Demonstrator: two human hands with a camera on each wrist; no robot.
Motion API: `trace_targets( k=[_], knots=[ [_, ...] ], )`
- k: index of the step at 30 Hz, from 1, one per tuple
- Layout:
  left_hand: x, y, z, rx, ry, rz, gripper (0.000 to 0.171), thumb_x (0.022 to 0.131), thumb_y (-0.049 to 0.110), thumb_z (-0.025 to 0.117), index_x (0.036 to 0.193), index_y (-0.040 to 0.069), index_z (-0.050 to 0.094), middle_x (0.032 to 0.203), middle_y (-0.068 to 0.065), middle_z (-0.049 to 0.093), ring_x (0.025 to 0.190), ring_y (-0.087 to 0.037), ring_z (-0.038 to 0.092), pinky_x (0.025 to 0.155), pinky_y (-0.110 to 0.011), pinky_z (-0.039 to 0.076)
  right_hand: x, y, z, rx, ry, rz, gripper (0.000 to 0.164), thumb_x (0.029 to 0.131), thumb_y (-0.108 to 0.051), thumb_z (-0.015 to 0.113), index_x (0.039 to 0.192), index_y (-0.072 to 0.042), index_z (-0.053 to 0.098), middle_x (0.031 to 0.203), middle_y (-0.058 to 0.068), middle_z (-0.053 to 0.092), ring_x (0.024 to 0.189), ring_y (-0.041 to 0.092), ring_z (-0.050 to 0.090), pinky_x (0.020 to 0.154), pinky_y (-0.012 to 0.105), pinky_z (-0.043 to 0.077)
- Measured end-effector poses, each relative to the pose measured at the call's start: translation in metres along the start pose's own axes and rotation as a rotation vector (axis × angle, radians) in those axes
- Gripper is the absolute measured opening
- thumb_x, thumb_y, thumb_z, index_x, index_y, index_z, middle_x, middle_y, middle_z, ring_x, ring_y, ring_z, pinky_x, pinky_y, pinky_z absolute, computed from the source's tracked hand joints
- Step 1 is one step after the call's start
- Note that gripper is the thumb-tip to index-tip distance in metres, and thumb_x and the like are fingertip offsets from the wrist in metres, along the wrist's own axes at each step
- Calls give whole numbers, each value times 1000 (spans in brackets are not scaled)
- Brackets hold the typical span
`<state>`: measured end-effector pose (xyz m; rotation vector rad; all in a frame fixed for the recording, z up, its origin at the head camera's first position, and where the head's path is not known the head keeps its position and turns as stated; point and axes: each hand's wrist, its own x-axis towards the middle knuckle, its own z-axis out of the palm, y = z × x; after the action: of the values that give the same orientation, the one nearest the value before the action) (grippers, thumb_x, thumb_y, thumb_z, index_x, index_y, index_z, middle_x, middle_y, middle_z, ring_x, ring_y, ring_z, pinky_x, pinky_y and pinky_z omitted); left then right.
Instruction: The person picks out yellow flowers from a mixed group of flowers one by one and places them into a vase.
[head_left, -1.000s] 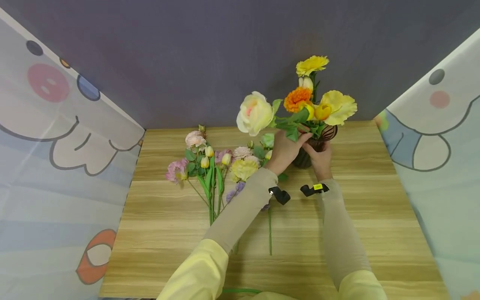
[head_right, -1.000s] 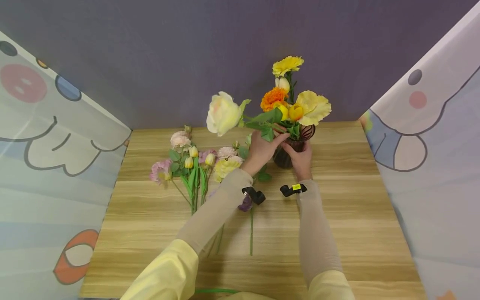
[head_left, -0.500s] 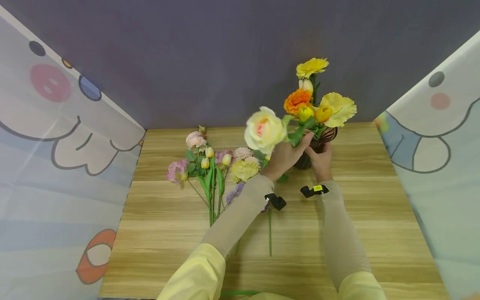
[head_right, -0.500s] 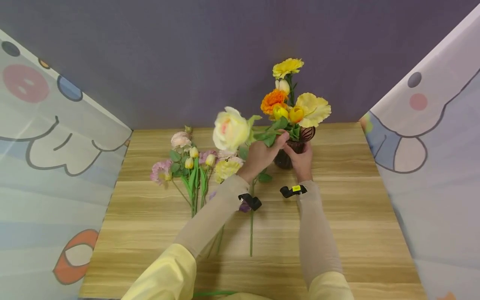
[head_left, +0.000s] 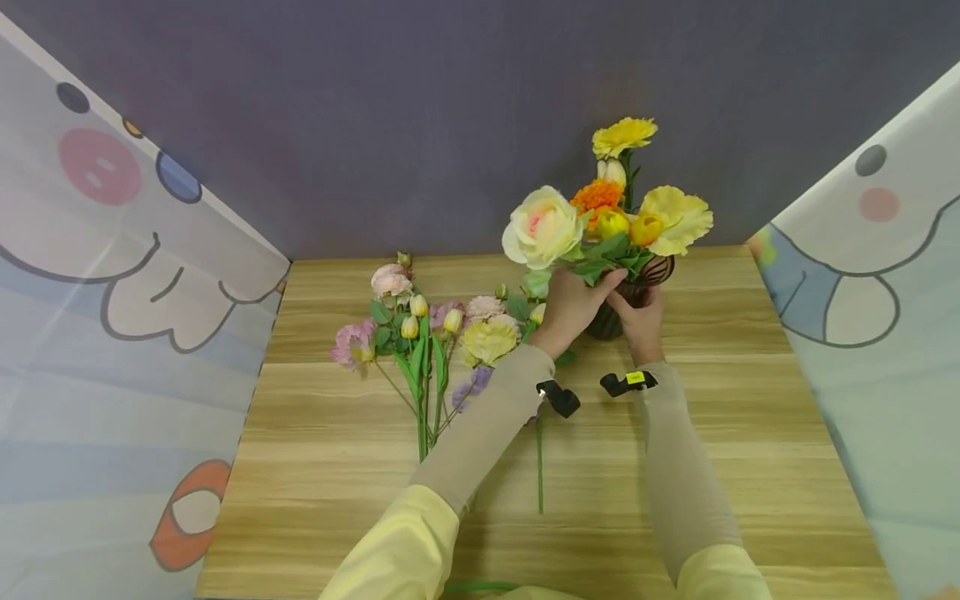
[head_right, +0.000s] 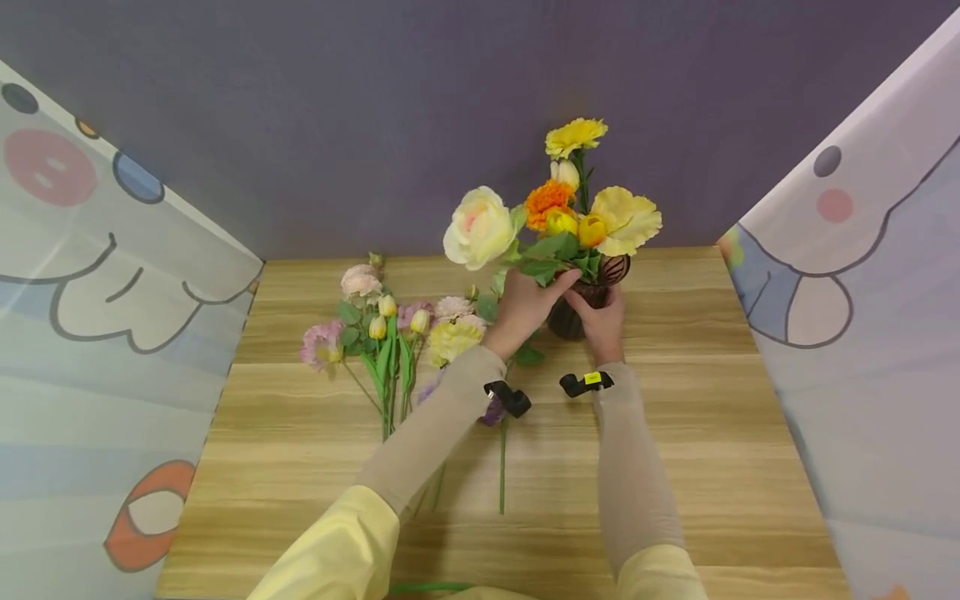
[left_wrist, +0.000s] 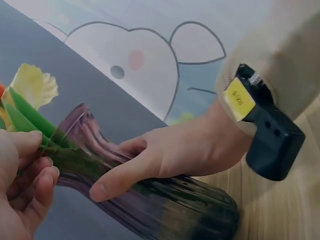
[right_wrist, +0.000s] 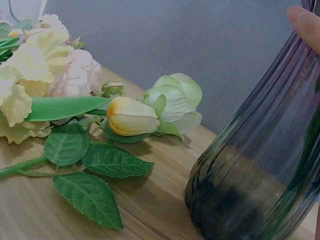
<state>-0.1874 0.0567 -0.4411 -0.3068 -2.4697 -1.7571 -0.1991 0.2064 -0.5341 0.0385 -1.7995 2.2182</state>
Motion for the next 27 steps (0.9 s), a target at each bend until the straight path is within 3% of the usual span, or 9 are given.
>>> trace_targets(
  k=[2,6,7,9,11,13,15,18,27],
  knots=[
    [-2,-1,1,9,-20,-15,34,99,41,70,93,8,69,73,6,61,59,5,49,55,-11,41,-1,-1,0,-4,6,9,46,90,2,74,131,-15,61,106,-5,66,91,9,61,79,20,52],
    [-7,-5,-2,34,-18,6,47,100,44,68,68,11,56,51,7,36,42,-6,33,42,-19,28,3,9,-4,-32,33,37,47,91,1,75,131,-19,61,104,-5,65,90,9,59,77,20,51],
    [-8,-5,-3,26,6,26,45,99,42,69,71,9,59,52,6,36,42,-7,35,42,-20,30,4,13,-5,-43,35,42,48,91,0,75,132,-19,60,106,-5,64,91,10,59,78,21,51],
    [-9,-7,-6,-19,88,101,26,98,33,73,98,7,68,69,6,54,55,-5,49,51,-17,43,5,16,-5,-48,35,41,53,90,-1,76,138,-17,59,113,-4,65,99,11,60,84,21,51],
    [-9,-8,-11,-82,159,175,30,97,24,75,117,4,67,89,-3,66,71,-8,61,61,-18,50,5,17,-6,-62,31,34,59,89,-2,77,142,-15,56,122,-4,64,108,11,61,92,21,50],
    [-8,-6,-15,-181,222,270,49,94,12,77,138,3,57,119,-11,67,99,-14,67,84,-21,56,5,18,-6,-78,30,30,62,88,-3,78,145,-14,55,127,-4,63,114,12,59,96,21,49],
    [-6,-3,-19,-264,255,358,55,92,2,77,140,-1,53,134,-18,61,119,-23,63,99,-27,53,5,17,-6,-93,31,33,64,88,-3,78,146,-14,54,130,-5,62,116,11,59,98,21,48],
    [-3,2,-23,-342,283,426,53,89,-6,77,136,-6,52,131,-26,61,125,-36,61,107,-31,50,5,17,-7,-100,34,44,62,89,-2,77,145,-14,55,127,-6,63,114,12,59,97,22,48],
    [-2,2,-22,-340,298,292,51,88,-6,78,132,-7,54,124,-25,63,118,-35,63,101,-25,51,6,16,-5,-79,43,37,59,88,-3,78,142,-14,57,121,-6,65,110,11,61,95,21,49]
  ],
)
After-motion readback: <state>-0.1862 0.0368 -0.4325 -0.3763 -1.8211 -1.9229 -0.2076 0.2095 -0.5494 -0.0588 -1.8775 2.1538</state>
